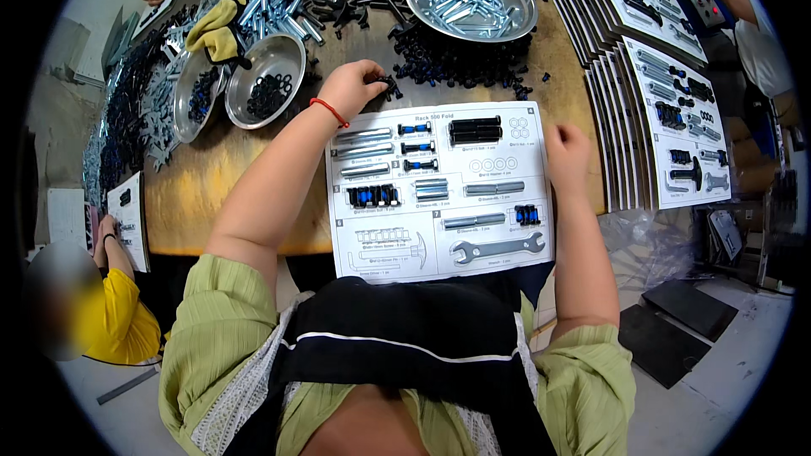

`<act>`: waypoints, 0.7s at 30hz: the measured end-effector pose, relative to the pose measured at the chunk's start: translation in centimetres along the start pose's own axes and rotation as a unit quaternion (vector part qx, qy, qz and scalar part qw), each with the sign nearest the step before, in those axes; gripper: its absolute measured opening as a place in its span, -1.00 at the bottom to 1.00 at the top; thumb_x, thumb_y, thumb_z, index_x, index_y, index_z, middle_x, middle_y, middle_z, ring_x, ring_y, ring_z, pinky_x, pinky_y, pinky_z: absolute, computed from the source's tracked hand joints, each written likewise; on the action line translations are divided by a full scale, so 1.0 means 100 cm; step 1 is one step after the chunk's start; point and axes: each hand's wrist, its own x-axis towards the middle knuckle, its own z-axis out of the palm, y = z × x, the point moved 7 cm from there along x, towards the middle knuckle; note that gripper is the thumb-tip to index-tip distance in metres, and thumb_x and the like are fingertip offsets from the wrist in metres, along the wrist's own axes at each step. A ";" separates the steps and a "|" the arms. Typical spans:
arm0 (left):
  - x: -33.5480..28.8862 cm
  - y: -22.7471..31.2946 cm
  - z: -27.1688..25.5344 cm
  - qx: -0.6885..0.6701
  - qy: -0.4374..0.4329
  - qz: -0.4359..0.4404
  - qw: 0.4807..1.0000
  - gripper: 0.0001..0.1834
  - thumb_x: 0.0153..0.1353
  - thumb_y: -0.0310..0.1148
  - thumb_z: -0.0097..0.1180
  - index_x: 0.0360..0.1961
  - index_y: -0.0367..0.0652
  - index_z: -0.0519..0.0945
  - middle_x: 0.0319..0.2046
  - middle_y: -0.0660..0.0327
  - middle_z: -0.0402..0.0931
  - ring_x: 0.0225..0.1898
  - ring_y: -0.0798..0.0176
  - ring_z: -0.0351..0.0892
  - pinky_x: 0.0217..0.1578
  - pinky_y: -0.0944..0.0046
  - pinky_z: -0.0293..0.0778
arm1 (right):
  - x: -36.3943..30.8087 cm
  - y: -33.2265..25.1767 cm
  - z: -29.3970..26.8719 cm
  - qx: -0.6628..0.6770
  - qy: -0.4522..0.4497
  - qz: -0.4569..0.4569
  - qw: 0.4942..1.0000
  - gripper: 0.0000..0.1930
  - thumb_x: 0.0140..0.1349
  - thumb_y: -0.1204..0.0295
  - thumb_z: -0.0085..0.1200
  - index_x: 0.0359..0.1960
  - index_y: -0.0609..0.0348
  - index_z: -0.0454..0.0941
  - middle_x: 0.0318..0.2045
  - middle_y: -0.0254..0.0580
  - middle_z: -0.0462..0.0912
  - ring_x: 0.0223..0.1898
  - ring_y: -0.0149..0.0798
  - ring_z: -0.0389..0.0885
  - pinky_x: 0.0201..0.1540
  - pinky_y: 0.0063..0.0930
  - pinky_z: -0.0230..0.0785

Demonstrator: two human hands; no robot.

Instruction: The person picks small hardware items such as washers, nuts, and bolts from bowls and places them into designated slots on a printed cardboard backing. The person repeatedly completes one backing and moves it aside to start a new one.

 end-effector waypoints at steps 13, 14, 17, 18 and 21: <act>-0.043 -0.038 -0.027 -0.115 0.102 -0.057 0.986 -0.71 0.21 -0.36 0.22 -0.10 -0.30 0.67 -0.28 0.10 0.71 -0.36 0.29 0.69 -0.29 0.32 0.55 | 0.014 -0.141 0.216 -0.235 -0.276 -0.206 0.909 -0.78 0.19 0.40 0.08 -0.12 0.05 0.60 -0.18 -0.09 0.62 -0.07 0.00 0.60 -0.03 -0.13 0.47; -0.048 -0.037 -0.031 -0.099 0.102 -0.053 0.988 -0.71 0.21 -0.36 0.21 -0.10 -0.29 0.67 -0.29 0.10 0.71 -0.37 0.29 0.68 -0.29 0.32 0.55 | 0.016 -0.136 0.219 -0.246 -0.279 -0.197 0.907 -0.80 0.21 0.40 0.05 -0.15 0.06 0.60 -0.18 -0.07 0.62 -0.08 0.01 0.61 -0.04 -0.12 0.47; -0.054 -0.044 -0.035 -0.073 0.096 -0.067 0.990 -0.72 0.21 -0.34 0.21 -0.09 -0.21 0.69 -0.29 0.07 0.70 -0.34 0.23 0.66 -0.24 0.29 0.54 | 0.016 -0.129 0.218 -0.217 -0.285 -0.203 0.912 -0.80 0.22 0.42 0.00 -0.15 0.07 0.59 -0.20 -0.04 0.63 -0.11 0.05 0.61 -0.07 -0.11 0.47; -0.057 -0.047 -0.034 -0.072 0.091 -0.081 0.990 -0.73 0.19 -0.30 0.21 -0.12 -0.17 0.71 -0.29 0.05 0.70 -0.30 0.15 0.68 -0.20 0.25 0.55 | 0.017 -0.127 0.215 -0.194 -0.275 -0.191 0.922 -0.81 0.22 0.41 0.02 -0.19 0.09 0.62 -0.21 -0.06 0.62 -0.12 0.04 0.60 -0.08 -0.12 0.46; -0.055 -0.036 -0.031 -0.043 0.098 -0.031 0.994 -0.74 0.18 -0.25 0.21 -0.15 -0.10 0.73 -0.28 0.05 0.68 -0.23 0.03 0.67 -0.14 0.18 0.55 | 0.016 -0.131 0.206 -0.156 -0.244 -0.219 0.932 -0.84 0.21 0.43 0.04 -0.23 0.09 0.64 -0.24 -0.08 0.60 -0.13 0.01 0.60 -0.09 -0.13 0.47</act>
